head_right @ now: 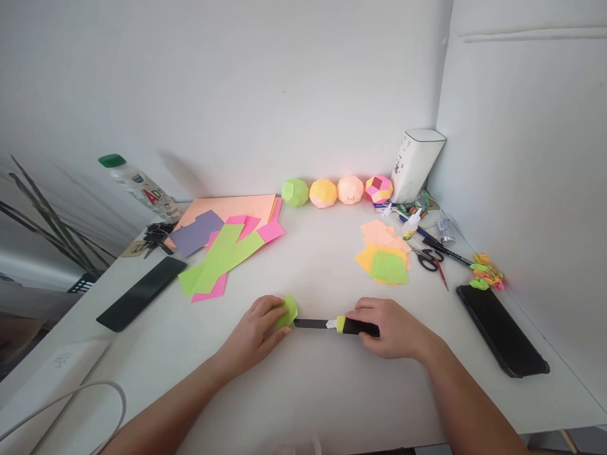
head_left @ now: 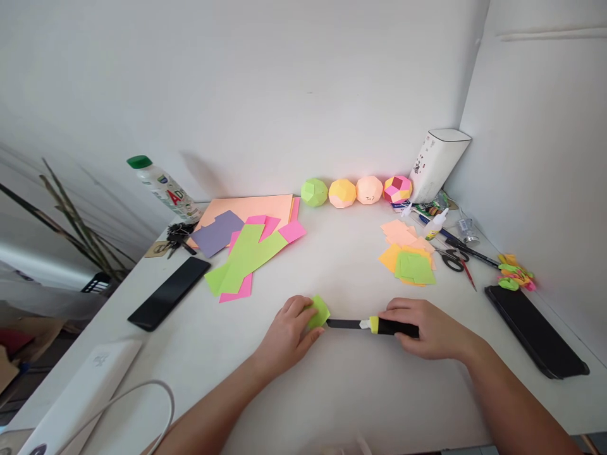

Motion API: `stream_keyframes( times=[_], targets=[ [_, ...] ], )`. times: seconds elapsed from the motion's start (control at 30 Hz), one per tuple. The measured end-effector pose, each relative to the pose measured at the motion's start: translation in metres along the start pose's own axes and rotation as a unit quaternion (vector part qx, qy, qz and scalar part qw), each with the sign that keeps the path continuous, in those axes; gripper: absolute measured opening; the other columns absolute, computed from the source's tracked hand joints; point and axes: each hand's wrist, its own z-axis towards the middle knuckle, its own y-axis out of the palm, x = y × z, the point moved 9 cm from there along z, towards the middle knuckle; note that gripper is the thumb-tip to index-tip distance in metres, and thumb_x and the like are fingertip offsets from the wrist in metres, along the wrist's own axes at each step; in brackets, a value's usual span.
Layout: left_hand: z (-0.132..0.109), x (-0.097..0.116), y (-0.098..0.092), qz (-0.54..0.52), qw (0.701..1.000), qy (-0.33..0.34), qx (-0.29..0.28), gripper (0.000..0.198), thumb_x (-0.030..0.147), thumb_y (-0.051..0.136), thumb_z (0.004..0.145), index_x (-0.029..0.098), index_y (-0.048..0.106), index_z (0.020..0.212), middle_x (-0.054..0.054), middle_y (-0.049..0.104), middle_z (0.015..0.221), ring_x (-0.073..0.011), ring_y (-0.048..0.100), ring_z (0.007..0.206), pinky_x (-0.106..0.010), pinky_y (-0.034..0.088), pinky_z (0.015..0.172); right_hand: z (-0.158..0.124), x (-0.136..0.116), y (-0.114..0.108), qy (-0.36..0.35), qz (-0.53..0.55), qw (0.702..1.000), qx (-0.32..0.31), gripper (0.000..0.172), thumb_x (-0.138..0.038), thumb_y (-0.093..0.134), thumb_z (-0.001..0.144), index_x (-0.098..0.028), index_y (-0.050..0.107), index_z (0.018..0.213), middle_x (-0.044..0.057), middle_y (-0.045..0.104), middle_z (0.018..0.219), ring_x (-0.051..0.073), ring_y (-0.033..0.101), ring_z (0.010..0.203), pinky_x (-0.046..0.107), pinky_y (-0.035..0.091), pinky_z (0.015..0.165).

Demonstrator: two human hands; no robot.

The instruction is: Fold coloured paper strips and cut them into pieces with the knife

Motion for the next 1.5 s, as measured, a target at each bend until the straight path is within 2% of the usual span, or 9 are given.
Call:
stream_keyframes(
  times=[0.17,0.4,0.73,1.2,1.3,1.43,1.5],
  targets=[
    [0.000,0.000,0.003,0.015,1.000,0.008,-0.013,0.019,0.023,0.041,0.093,0.020,0.059,0.100,-0.010,0.055,0.106,-0.0236,0.053,0.101,-0.041,0.051,0.085,0.001,0.000,0.001,0.009,-0.007,1.000,-0.011,0.049,-0.011,0.050,0.074,-0.026,0.063,0.119,0.004,0.064,0.100,0.017,0.062,0.082,0.027,0.051,0.076],
    [0.000,0.007,0.004,0.056,0.997,0.046,0.016,0.022,0.014,0.038,0.091,0.018,0.058,0.099,-0.010,0.056,0.100,-0.0243,0.053,0.101,-0.041,0.050,0.084,-0.006,0.004,-0.001,0.025,-0.006,0.999,-0.043,0.051,-0.009,0.051,0.072,-0.027,0.064,0.118,0.003,0.064,0.098,0.017,0.063,0.082,0.027,0.051,0.077],
    [0.001,0.013,0.000,0.068,0.994,0.071,0.038,0.019,0.011,0.040,0.090,0.017,0.057,0.095,-0.009,0.057,0.096,-0.0236,0.054,0.098,-0.038,0.051,0.081,-0.002,-0.012,0.004,0.013,-0.005,0.999,-0.052,0.051,-0.011,0.052,0.073,-0.027,0.063,0.121,0.003,0.064,0.099,0.016,0.062,0.081,0.026,0.049,0.074],
    [0.000,0.014,0.003,0.091,0.993,0.074,0.033,0.017,0.013,0.042,0.090,0.017,0.056,0.097,-0.010,0.057,0.097,-0.0247,0.054,0.099,-0.040,0.052,0.082,-0.002,-0.009,0.006,0.036,-0.024,0.997,-0.068,0.053,-0.014,0.053,0.075,-0.031,0.059,0.125,0.002,0.063,0.099,0.017,0.060,0.083,0.026,0.047,0.075],
    [-0.002,0.015,0.007,0.115,0.991,0.072,0.016,0.016,0.018,0.043,0.090,0.015,0.055,0.100,-0.011,0.057,0.100,-0.0271,0.054,0.102,-0.043,0.052,0.084,-0.004,-0.005,0.007,0.053,-0.024,0.995,-0.078,0.051,-0.015,0.054,0.076,-0.032,0.059,0.124,0.002,0.062,0.101,0.017,0.061,0.084,0.027,0.047,0.076],
    [-0.005,0.020,0.009,0.140,0.987,0.082,-0.003,0.029,0.038,0.049,0.090,0.014,0.055,0.105,-0.014,0.056,0.105,-0.0322,0.052,0.106,-0.049,0.051,0.086,-0.005,-0.002,0.009,0.073,-0.024,0.992,-0.096,0.049,-0.017,0.056,0.075,-0.030,0.061,0.122,0.002,0.062,0.102,0.018,0.060,0.085,0.027,0.047,0.076],
    [-0.005,0.021,0.010,0.144,0.986,0.083,-0.002,0.028,0.038,0.045,0.092,0.015,0.056,0.103,-0.014,0.056,0.105,-0.0317,0.052,0.107,-0.049,0.052,0.086,-0.006,-0.002,0.010,0.082,-0.025,0.991,-0.105,0.048,-0.017,0.056,0.075,-0.030,0.061,0.121,0.002,0.062,0.100,0.018,0.060,0.085,0.028,0.047,0.076]
  ],
)
